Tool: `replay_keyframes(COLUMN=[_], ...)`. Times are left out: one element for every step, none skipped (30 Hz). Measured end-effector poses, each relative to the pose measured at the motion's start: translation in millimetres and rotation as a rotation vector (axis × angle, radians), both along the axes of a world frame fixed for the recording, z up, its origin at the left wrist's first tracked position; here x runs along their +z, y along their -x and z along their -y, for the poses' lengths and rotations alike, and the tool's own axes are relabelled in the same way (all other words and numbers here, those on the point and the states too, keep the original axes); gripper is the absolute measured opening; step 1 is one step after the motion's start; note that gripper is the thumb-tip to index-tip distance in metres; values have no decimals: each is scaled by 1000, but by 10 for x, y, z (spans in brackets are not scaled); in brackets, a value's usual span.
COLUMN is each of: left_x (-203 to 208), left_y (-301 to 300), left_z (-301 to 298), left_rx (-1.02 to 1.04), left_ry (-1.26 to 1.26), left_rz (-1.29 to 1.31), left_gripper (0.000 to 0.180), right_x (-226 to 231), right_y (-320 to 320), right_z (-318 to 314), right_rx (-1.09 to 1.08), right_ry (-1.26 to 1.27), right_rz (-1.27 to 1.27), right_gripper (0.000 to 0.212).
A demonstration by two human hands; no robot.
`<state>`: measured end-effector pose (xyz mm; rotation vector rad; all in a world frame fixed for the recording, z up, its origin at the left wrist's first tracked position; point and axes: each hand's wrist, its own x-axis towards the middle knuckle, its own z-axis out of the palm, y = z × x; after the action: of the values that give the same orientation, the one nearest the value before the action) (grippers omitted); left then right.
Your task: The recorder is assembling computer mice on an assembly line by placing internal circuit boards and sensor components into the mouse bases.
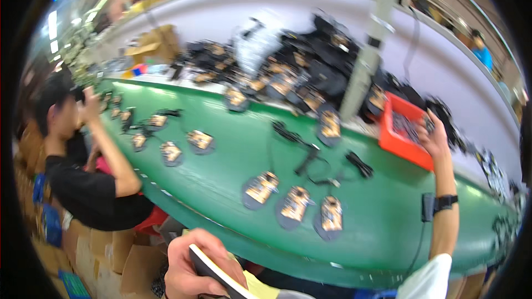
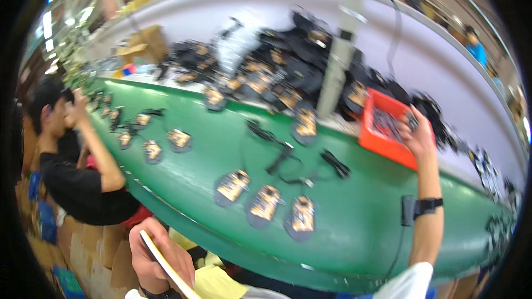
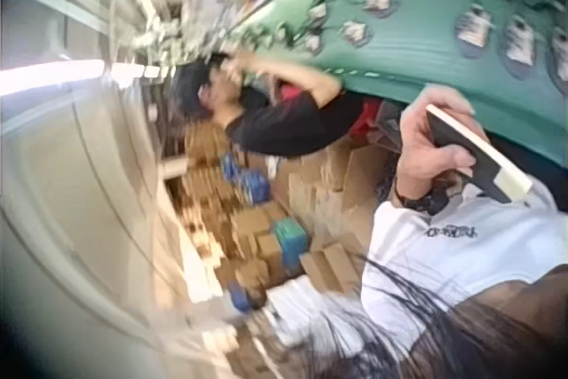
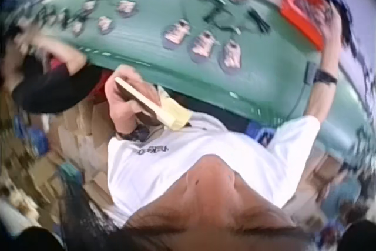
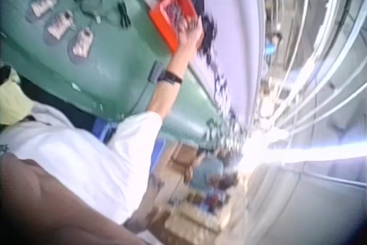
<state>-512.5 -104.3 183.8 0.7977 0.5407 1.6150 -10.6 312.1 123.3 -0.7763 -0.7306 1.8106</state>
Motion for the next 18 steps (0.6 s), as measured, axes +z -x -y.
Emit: replay_keyframes(left_x=[-102,-187,-367,-564,-768,-984,-1148,-1178,-1189,-1227,-1334,-1506,-1567,-1589,-1632,-1686,-1703,-1694], left_y=[-35,-240,-485,-749,-1021,-1261,-1490,-1626,-1744,-1847,-1882,-1901,-1953,-1993,-2003,-2003,-2042,-2079], left_z=[-62,-174,-262,-410,-550,-626,-689,-738,-823,-885,-917,-973,-1045,-1088,-1097,-1098,-1102,-1120], left_rx=[-68,-147,-199,-332,-463,-333,-192,-213,-109,8,-4,-56,-109,-140,-149,-239,-330,-333], left_ry=[26,51,83,2,-97,-243,-400,-403,-463,-526,-535,-519,-513,-538,-536,-546,-559,-567], left_rz=[-214,-466,-647,-771,-888,-1042,-1177,-1173,-1410,-1639,-1635,-1591,-1535,-1469,-1468,-1392,-1303,-1303], left_gripper=[31,24,16,20,23,25,28,28,31,34,34,36,39,39,39,38,37,36], right_x=[25,78,70,78,78,-45,-155,-300,-389,-430,-461,-566,-622,-629,-665,-702,-715,-734], right_y=[143,170,154,133,121,182,191,233,280,321,394,408,388,400,453,508,527,547], right_z=[145,458,778,1080,1419,1654,1859,2033,2215,2369,2482,2543,2593,2656,2708,2724,2744,2752], right_rx=[3,-85,-66,-93,-146,-98,-67,-27,-9,1,-13,11,26,10,60,112,104,96], right_ry=[-15,-8,-13,75,99,151,184,221,231,205,224,198,169,169,128,88,97,95], right_rz=[-52,38,34,24,62,-13,-24,-45,-29,-3,-12,15,53,61,100,140,149,196], right_gripper=[19,16,13,13,14,17,19,22,28,32,30,31,32,32,34,37,37,38])
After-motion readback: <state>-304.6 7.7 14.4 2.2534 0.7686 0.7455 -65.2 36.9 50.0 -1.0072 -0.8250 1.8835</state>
